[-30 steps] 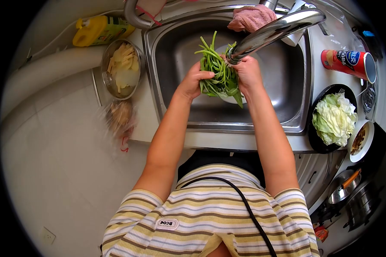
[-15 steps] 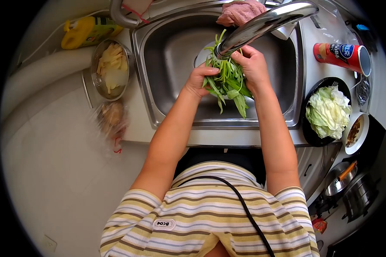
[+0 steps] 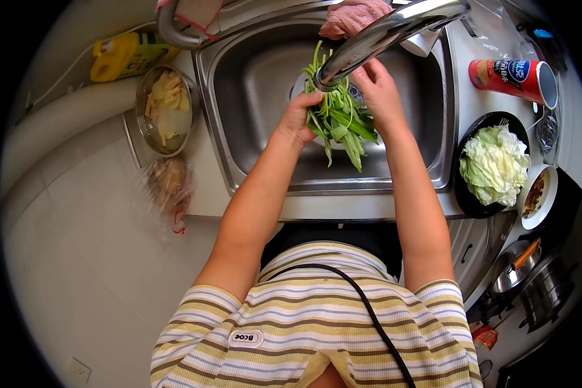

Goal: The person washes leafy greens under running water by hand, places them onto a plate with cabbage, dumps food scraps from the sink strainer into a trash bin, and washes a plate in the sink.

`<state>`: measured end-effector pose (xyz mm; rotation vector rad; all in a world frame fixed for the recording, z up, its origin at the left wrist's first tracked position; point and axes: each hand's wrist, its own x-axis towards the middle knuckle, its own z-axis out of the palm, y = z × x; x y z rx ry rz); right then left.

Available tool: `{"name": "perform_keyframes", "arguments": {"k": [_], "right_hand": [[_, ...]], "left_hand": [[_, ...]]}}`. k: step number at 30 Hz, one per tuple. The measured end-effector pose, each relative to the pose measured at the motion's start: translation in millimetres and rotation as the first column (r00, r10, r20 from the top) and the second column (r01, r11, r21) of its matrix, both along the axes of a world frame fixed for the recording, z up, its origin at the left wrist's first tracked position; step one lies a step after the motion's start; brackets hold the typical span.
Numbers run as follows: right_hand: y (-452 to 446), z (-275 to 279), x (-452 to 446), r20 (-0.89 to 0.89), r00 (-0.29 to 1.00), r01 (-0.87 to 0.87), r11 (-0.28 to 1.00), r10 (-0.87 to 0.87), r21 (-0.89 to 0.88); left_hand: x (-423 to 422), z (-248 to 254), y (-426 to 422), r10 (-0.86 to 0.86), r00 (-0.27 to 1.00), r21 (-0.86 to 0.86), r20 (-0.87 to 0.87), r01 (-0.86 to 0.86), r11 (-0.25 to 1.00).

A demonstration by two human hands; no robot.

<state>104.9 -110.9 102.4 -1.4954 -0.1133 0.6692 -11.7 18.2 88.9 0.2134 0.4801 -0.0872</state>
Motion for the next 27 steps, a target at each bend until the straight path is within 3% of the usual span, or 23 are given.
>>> {"name": "perform_keyframes", "arguments": {"k": [1, 3, 5, 7, 9, 11, 14, 20, 25, 27], "right_hand": [[-4.0, 2.1, -1.2, 0.081, 0.993, 0.080, 0.997, -0.082, 0.023], [-20.0, 15.1, -0.4, 0.338, 0.941, 0.075, 0.969, 0.009, -0.236], [-25.2, 29.1, -7.1, 0.345, 0.938, 0.032, 0.978, 0.041, -0.205], [-26.6, 41.3, -11.6, 0.354, 0.933, -0.008, 0.985, 0.071, -0.175], [-21.1, 50.8, -17.0, 0.067, 0.990, -0.122, 0.990, 0.127, -0.074], [-15.9, 46.5, -18.8, 0.064, 0.985, -0.157, 0.986, 0.160, -0.054], [-9.6, 48.9, -19.7, 0.169, 0.929, -0.287, 0.931, 0.328, -0.227], [-14.0, 31.9, -11.3, 0.012, 0.958, -0.284, 0.955, 0.286, -0.082], [-7.0, 35.3, -4.6, -0.009, 0.976, -0.218, 0.969, 0.218, -0.119], [-1.8, 32.8, 0.3, 0.225, 0.954, -0.149, 0.964, 0.199, -0.220]], "left_hand": [[0.6, 2.3, 0.2, 0.004, 1.000, -0.001, 0.001, -0.004, 1.000], [2.1, 8.2, -2.3, 0.036, 0.998, 0.109, -0.044, -0.031, 0.994], [4.5, 11.4, -6.4, 0.068, 0.995, 0.154, -0.077, -0.056, 0.986], [6.6, 12.4, -9.6, 0.085, 0.993, 0.309, -0.086, -0.055, 0.949], [7.4, 18.4, -11.5, 0.072, 0.994, 0.363, -0.084, -0.037, 0.931], [6.3, 21.4, -11.5, 0.060, 0.995, 0.421, -0.085, -0.019, 0.907], [3.4, 23.3, -9.7, 0.049, 0.982, 0.528, -0.184, 0.056, 0.848], [-0.5, 39.0, -6.3, 0.004, 0.976, 0.601, -0.217, 0.130, 0.789], [-3.2, 38.5, -6.2, -0.008, 0.964, 0.611, -0.265, 0.174, 0.772], [-4.9, 37.4, -5.8, -0.028, 0.960, 0.601, -0.280, 0.198, 0.775]]}}
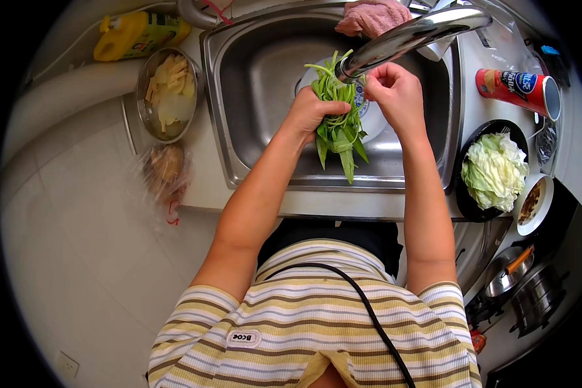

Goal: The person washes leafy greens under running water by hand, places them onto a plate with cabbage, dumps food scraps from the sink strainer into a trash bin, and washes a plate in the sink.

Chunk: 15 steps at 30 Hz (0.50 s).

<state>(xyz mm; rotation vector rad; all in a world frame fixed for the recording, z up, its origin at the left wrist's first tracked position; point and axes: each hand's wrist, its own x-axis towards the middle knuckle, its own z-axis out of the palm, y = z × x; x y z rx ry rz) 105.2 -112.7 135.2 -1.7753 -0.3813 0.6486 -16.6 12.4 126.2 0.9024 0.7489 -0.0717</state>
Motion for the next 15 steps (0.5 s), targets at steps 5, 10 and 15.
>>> {"name": "perform_keyframes", "arguments": {"k": [5, 10, 15], "right_hand": [[2.1, 15.9, 7.6, -0.177, 0.972, 0.180, 0.973, -0.153, 0.145], [-5.4, 12.4, -11.6, 0.114, 0.990, -0.079, 0.996, 0.084, -0.047], [-4.6, 8.2, -8.6, 0.007, 0.987, -0.157, 0.981, 0.158, -0.111]], "left_hand": [[-6.9, -9.1, 0.0, 0.074, 0.985, -0.308, 0.155, -0.023, 0.951], [-4.8, -14.4, -6.7, 0.104, 0.982, -0.399, 0.156, -0.034, 0.916], [-1.3, -11.9, -11.2, 0.133, 0.980, -0.370, 0.152, -0.068, 0.926]]}}
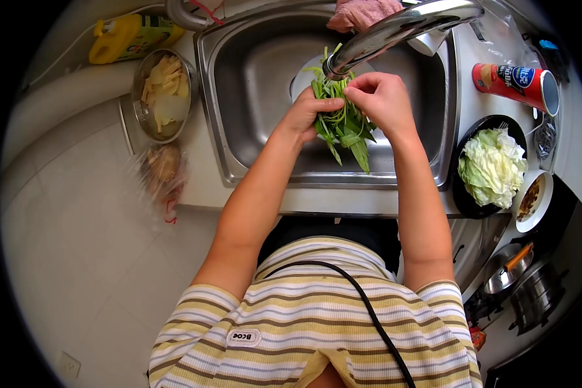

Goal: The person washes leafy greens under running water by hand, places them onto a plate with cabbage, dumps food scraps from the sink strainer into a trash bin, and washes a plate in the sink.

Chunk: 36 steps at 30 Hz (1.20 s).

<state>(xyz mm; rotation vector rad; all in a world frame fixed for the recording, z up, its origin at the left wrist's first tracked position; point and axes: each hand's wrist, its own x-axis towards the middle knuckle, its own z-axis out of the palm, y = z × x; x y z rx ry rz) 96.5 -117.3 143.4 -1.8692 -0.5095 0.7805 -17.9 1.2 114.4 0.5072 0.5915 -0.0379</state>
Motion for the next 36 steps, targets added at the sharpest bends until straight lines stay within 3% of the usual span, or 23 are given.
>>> {"name": "perform_keyframes", "arguments": {"k": [2, 4, 6, 9, 11, 16, 18, 20, 24, 29, 30, 32, 33, 35, 36], "right_hand": [[1.7, -1.5, -0.4, -0.054, 0.999, -0.001, 0.999, -0.001, -0.035], [1.6, -2.5, 1.4, -0.104, 0.995, -0.009, 0.998, 0.002, -0.066], [1.3, -3.6, 4.4, -0.487, 0.873, 0.037, 0.999, -0.018, 0.029], [5.6, -1.5, 1.6, -0.555, 0.831, 0.067, 0.995, -0.015, 0.073], [8.4, -4.0, 2.2, -0.513, 0.858, 0.067, 0.996, -0.025, 0.063], [16.3, -6.4, -2.6, -0.358, 0.932, 0.075, 0.997, -0.058, 0.034], [20.0, -3.1, -4.9, -0.441, 0.889, 0.180, 0.980, -0.124, 0.086], [19.8, -1.3, -5.8, -0.482, 0.866, 0.232, 0.962, -0.136, 0.145], [11.2, -8.0, -7.2, -0.616, 0.775, 0.339, 0.916, -0.143, 0.214], [0.5, -10.2, 4.6, -0.721, 0.682, 0.302, 0.946, -0.126, 0.121], [-2.2, -11.0, 9.0, -0.773, 0.623, 0.366, 0.918, -0.119, 0.153], [-11.7, -15.6, 22.5, -0.835, 0.547, 0.471, 0.849, -0.067, 0.240], [-17.5, -10.0, 27.5, -0.810, 0.584, 0.488, 0.822, -0.059, 0.292], [-22.4, 9.4, 30.4, -0.664, 0.710, 0.508, 0.823, -0.233, 0.255], [-24.3, 15.6, 32.3, -0.648, 0.727, 0.506, 0.816, -0.228, 0.280]], "left_hand": [[0.9, -1.9, 2.6, -0.095, 0.995, 0.150, -0.038, 0.100, 0.984], [-0.4, -1.7, 5.6, -0.111, 0.993, 0.150, -0.027, 0.113, 0.982], [0.4, -1.1, 9.1, -0.121, 0.993, 0.156, -0.016, 0.122, 0.980], [0.3, 2.1, 12.1, -0.156, 0.986, 0.103, 0.061, 0.149, 0.983], [2.7, 3.2, 10.9, -0.126, 0.991, 0.172, -0.043, 0.131, 0.976], [2.8, -3.9, 14.7, -0.053, 0.997, 0.195, -0.048, 0.061, 0.979], [2.6, -9.9, 18.6, -0.046, 0.998, 0.166, -0.052, 0.054, 0.985], [2.8, -13.8, 18.9, 0.059, 0.998, 0.079, -0.033, -0.056, 0.995], [1.5, -12.9, 16.8, 0.052, 0.999, 0.000, -0.008, -0.052, 0.999], [0.9, -15.5, 15.3, -0.050, 0.998, 0.063, 0.035, 0.048, 0.997], [-0.5, -21.7, 20.2, -0.052, 0.998, 0.063, 0.035, 0.050, 0.997], [-8.2, -37.9, 34.0, -0.224, 0.971, 0.118, 0.082, 0.214, 0.970], [-10.9, -38.4, 36.4, -0.225, 0.971, 0.119, 0.083, 0.214, 0.970], [-13.5, -37.0, 39.8, -0.047, 0.998, -0.040, -0.030, 0.046, 0.998], [-12.8, -30.0, 39.8, 0.012, 0.996, -0.162, -0.085, -0.025, 0.986]]}}
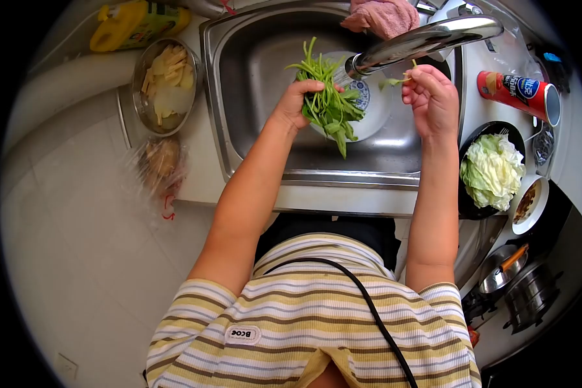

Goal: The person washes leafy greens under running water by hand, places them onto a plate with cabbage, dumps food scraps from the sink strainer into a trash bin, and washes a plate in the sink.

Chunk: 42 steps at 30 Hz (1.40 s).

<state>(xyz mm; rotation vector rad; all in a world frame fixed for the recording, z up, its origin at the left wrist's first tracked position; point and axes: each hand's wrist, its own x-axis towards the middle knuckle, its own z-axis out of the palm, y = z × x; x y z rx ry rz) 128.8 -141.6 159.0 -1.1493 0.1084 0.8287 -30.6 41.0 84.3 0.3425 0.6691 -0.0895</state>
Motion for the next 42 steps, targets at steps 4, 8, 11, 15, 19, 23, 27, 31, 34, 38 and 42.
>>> {"name": "perform_keyframes", "arguments": {"k": [4, 8, 11, 15, 19, 23, 27, 31, 34, 38, 42], "right_hand": [[23.9, 19.5, -25.7, 0.026, 0.999, -0.047, 0.998, 0.048, -0.036], [91.0, 17.5, -92.4, 0.385, 0.877, -0.183, 0.941, 0.287, -0.283], [136.3, -30.3, -133.2, 0.705, 0.360, -0.212, 0.789, 0.611, -0.576], [134.6, -39.1, -162.2, 0.596, -0.094, -0.162, 0.579, 0.797, -0.799], [85.3, -26.1, -128.7, 0.798, 0.052, -0.169, 0.793, 0.601, -0.586], [25.6, -47.1, -57.9, 0.808, 0.355, 0.295, 0.763, 0.471, -0.575], [7.7, -72.1, -27.4, 0.155, 0.904, -0.347, 0.895, 0.399, -0.280], [6.5, -79.7, -27.9, -0.208, 0.941, -0.258, 0.963, 0.268, 0.077], [7.9, -85.8, -30.3, -0.350, 0.919, -0.112, 0.971, 0.182, 0.211], [20.0, -85.9, -32.7, -0.349, 0.918, -0.115, 0.970, 0.187, 0.216], [35.6, -69.3, -38.7, -0.263, 0.926, -0.267, 0.962, 0.271, 0.051]], "left_hand": [[-7.1, -40.2, -8.4, 0.059, 0.996, 0.006, -0.061, -0.059, 0.998], [-10.4, -73.3, -29.3, 0.277, 0.915, -0.236, 0.292, -0.212, 0.948], [-2.8, -79.2, -39.8, 0.171, 0.985, -0.193, 0.010, -0.166, 0.967], [8.7, -54.5, -39.9, 0.082, 0.996, -0.135, -0.030, -0.086, 0.987], [13.5, -56.7, -35.0, 0.076, 0.997, -0.044, 0.003, -0.076, 0.996], [16.2, -38.1, -26.9, 0.065, 0.997, 0.152, -0.040, -0.058, 0.987], [19.6, 15.7, -26.4, -0.026, 0.999, 0.108, 0.030, 0.023, 0.994], [7.9, 9.8, -6.8, -0.100, 0.995, 0.095, 0.020, 0.097, 0.991], [4.6, 6.7, 7.3, -0.131, 0.988, 0.114, 0.085, 0.121, 0.986], [3.8, 21.8, 14.4, -0.115, 0.987, 0.133, 0.108, 0.100, 0.986], [3.6, 26.5, 16.8, -0.089, 0.996, 0.160, 0.028, 0.084, 0.984]]}}
